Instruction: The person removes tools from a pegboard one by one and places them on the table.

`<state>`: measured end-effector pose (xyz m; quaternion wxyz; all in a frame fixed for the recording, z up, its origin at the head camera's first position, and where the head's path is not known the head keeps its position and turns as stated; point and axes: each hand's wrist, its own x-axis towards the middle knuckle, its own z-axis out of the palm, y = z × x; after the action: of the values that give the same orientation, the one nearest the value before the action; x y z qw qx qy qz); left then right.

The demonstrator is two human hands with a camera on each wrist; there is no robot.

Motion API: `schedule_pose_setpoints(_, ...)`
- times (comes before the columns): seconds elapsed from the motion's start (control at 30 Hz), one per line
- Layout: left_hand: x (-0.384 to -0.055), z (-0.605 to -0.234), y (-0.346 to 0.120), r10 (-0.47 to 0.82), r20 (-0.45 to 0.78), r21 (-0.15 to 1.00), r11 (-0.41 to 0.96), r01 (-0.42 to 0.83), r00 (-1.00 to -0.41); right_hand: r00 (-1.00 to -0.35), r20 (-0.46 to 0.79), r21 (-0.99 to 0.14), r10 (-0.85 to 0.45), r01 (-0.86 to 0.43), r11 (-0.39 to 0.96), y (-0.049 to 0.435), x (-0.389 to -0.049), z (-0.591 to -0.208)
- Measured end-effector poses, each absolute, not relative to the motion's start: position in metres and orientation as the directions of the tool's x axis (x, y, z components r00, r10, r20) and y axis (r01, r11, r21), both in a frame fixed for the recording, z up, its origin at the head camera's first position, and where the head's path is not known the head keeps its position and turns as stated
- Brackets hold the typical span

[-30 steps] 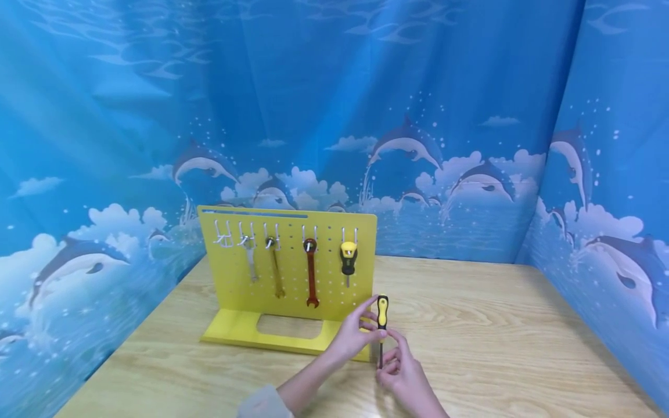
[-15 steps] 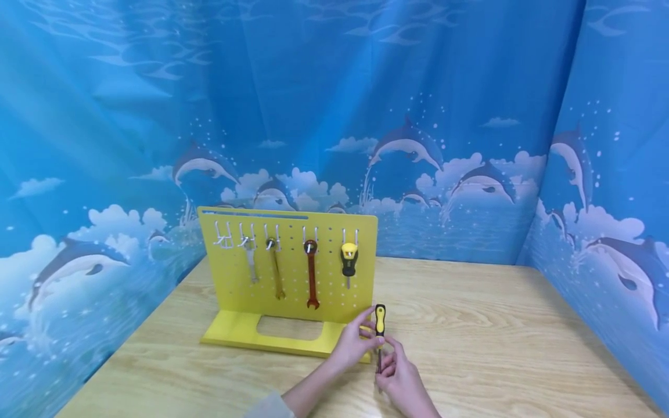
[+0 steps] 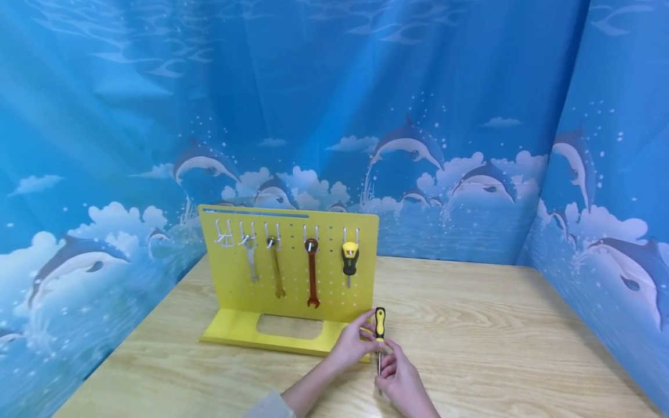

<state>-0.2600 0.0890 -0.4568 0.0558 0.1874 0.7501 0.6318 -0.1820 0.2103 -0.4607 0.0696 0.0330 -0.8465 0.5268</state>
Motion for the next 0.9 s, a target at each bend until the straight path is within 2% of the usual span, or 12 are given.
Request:
schedule_pose_setpoints(0.43,-0.2616,-0.4600,0.0887,0.370,0.193,0.926,0.238,0.294,-0.909,-0.989,0.143,-0.883,0.028,-0.115,0.455,0.2078,-0.1813,-0.4593)
schedule_pose_setpoints(0.9,-0.2598,-0.4612,0.0910,0.350,0.195,0.897,0.315,0.312,-0.916,-0.987,0.150,-0.872,0.054,-0.106,0.479,0.2044,-0.1816,-0.4587)
